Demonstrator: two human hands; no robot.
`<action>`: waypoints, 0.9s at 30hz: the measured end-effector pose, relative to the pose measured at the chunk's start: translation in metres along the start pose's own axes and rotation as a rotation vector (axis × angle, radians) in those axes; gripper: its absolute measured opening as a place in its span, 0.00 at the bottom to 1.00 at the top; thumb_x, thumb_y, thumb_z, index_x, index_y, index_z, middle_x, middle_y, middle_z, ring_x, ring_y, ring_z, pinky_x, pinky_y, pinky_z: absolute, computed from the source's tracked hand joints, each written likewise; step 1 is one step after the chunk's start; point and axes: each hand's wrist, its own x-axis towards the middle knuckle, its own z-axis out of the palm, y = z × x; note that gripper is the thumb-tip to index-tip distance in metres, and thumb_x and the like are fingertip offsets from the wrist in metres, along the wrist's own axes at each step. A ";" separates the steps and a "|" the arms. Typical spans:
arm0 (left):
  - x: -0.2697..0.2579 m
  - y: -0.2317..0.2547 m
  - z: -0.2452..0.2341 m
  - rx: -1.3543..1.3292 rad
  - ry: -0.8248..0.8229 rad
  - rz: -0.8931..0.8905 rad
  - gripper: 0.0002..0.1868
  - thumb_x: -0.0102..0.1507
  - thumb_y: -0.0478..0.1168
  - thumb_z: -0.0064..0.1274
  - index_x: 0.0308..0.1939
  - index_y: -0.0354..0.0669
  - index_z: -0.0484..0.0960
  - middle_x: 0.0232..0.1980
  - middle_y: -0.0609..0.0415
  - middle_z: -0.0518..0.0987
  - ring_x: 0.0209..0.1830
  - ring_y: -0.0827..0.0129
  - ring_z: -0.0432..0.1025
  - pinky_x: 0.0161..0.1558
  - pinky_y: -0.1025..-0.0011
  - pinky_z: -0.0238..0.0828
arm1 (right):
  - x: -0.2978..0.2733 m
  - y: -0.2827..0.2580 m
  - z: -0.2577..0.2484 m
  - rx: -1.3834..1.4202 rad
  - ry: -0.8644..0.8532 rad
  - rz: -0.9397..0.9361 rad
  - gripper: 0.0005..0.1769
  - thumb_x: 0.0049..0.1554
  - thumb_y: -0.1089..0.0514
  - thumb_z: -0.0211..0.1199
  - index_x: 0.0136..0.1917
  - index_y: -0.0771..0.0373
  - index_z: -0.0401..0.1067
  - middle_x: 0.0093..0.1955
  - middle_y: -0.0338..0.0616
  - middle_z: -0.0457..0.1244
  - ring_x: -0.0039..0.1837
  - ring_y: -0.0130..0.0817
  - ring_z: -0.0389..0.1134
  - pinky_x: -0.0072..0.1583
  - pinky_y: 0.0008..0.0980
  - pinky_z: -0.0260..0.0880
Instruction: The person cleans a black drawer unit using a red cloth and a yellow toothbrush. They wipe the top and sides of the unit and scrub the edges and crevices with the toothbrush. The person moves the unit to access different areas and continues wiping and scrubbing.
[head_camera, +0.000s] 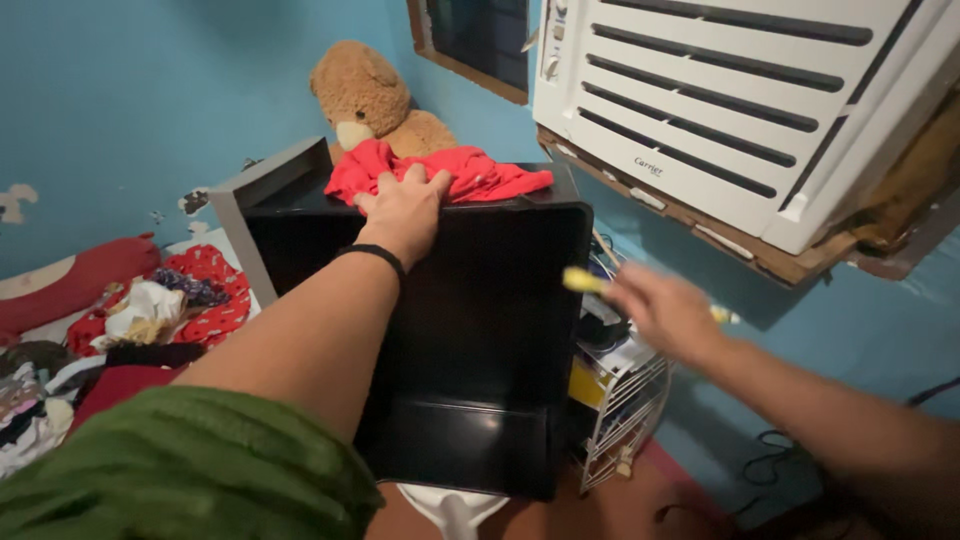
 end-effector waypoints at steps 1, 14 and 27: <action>0.001 0.001 0.000 -0.003 0.002 -0.011 0.22 0.66 0.37 0.48 0.64 0.63 0.70 0.65 0.52 0.69 0.64 0.40 0.64 0.54 0.20 0.57 | -0.002 -0.001 0.003 0.000 -0.053 -0.044 0.15 0.60 0.42 0.58 0.46 0.53 0.71 0.38 0.44 0.66 0.41 0.46 0.69 0.43 0.44 0.67; 0.004 0.003 0.001 0.014 -0.006 -0.044 0.21 0.68 0.38 0.46 0.64 0.63 0.69 0.65 0.53 0.69 0.64 0.41 0.64 0.53 0.23 0.59 | -0.002 0.017 0.019 0.105 -0.160 -0.112 0.13 0.60 0.45 0.58 0.46 0.55 0.71 0.35 0.44 0.64 0.37 0.41 0.68 0.41 0.42 0.67; 0.000 0.008 -0.007 -0.003 -0.044 -0.062 0.25 0.65 0.35 0.49 0.65 0.63 0.68 0.65 0.52 0.68 0.65 0.41 0.63 0.56 0.22 0.56 | -0.010 0.023 0.038 0.064 -0.334 0.109 0.13 0.62 0.42 0.55 0.47 0.50 0.71 0.36 0.43 0.65 0.37 0.34 0.68 0.38 0.37 0.71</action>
